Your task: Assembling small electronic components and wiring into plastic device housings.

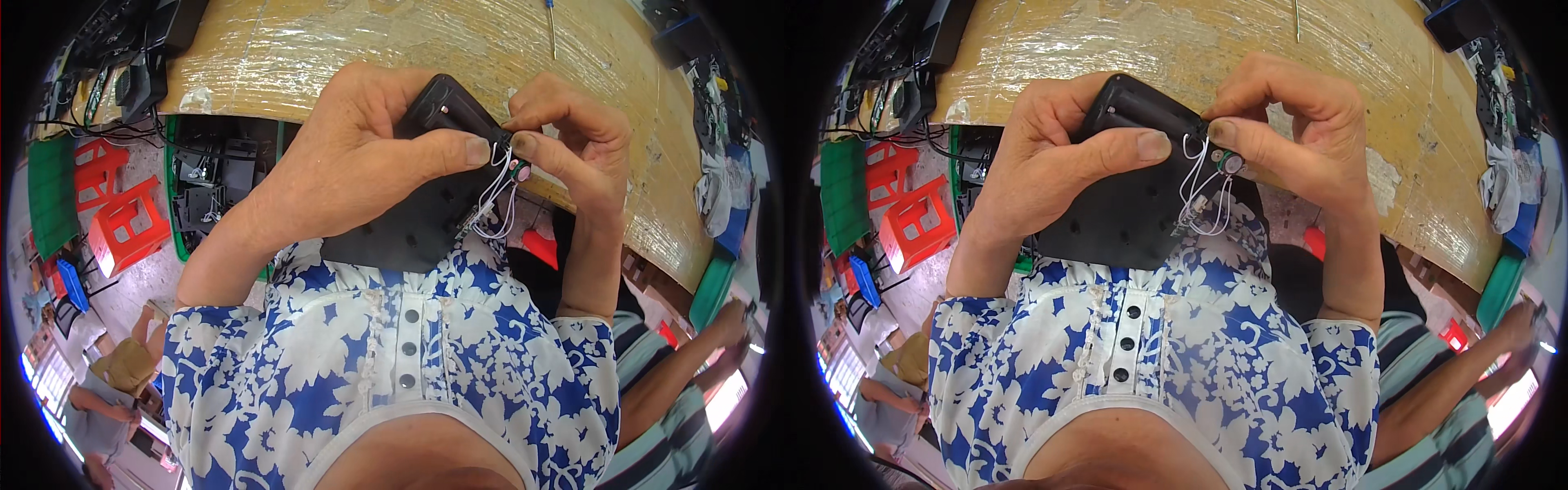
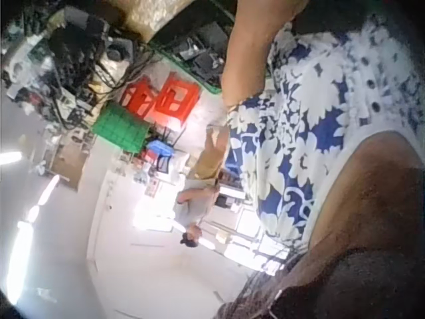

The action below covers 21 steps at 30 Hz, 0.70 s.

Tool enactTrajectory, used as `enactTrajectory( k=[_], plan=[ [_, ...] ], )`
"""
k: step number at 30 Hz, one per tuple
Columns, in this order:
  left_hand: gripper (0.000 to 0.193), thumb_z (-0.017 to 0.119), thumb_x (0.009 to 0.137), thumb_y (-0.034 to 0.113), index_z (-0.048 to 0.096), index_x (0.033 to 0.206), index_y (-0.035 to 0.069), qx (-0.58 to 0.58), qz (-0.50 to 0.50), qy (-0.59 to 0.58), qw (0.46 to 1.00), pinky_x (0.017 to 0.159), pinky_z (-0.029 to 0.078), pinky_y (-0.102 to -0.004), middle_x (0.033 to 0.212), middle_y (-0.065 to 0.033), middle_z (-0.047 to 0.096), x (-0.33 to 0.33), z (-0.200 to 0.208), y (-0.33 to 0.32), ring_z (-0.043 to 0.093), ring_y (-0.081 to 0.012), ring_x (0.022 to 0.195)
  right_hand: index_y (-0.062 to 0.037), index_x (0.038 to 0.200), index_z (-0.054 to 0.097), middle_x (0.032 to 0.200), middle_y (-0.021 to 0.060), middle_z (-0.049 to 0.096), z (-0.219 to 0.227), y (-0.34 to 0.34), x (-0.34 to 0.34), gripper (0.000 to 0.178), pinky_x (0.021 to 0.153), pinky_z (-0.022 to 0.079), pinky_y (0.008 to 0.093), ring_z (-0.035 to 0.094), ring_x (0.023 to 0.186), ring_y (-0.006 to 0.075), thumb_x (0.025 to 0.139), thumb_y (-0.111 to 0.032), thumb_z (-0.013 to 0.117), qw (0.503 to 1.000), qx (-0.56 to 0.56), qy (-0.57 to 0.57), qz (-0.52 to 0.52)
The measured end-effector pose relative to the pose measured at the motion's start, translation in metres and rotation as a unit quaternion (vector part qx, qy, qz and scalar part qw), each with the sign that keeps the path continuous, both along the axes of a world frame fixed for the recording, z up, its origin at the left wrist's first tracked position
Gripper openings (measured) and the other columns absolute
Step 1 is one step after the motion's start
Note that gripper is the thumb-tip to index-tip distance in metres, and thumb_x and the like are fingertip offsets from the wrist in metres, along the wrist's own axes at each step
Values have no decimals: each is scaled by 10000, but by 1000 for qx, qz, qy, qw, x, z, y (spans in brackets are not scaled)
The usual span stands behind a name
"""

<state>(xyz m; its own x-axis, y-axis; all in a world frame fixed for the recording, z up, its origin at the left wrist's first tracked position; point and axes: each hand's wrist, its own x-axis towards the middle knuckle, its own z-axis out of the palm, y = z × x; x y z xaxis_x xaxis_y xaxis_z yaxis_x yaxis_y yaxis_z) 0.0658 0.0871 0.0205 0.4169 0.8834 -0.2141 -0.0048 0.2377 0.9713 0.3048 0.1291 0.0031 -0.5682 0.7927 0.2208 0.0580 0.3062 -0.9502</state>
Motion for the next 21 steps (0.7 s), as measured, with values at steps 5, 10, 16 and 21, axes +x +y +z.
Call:
enactTrajectory(
  k=[5,10,16,21],
  plan=[
    [182,738,846,119,722,980,-3,-89,9,-49,995,655,522,-200,834,-39,718,0,4,3,645,-64,696,12,811,687,763,28,645,2,4,2,56,609,405,226,551,668,77,801,-31,721,998,-57,-24,20],
    [194,733,835,114,727,983,-12,-152,38,-55,986,646,534,-201,830,-63,724,0,-1,-1,663,-81,678,8,809,683,758,19,644,-2,10,1,76,621,434,220,575,682,72,821,-53,727,993,-96,-27,68],
    [171,708,860,145,724,934,-8,-139,41,-27,989,605,510,-206,787,-30,695,-2,-5,-3,625,-61,667,18,816,673,768,23,644,-8,9,-3,64,633,443,225,579,695,75,818,-20,725,989,-130,-2,67],
    [176,715,856,128,727,961,-13,-151,71,-51,985,628,527,-202,812,-52,712,-1,-8,-6,651,-75,673,29,825,668,772,30,627,-8,3,-8,22,622,430,223,564,683,82,811,29,685,997,16,-59,38]
  ],
)
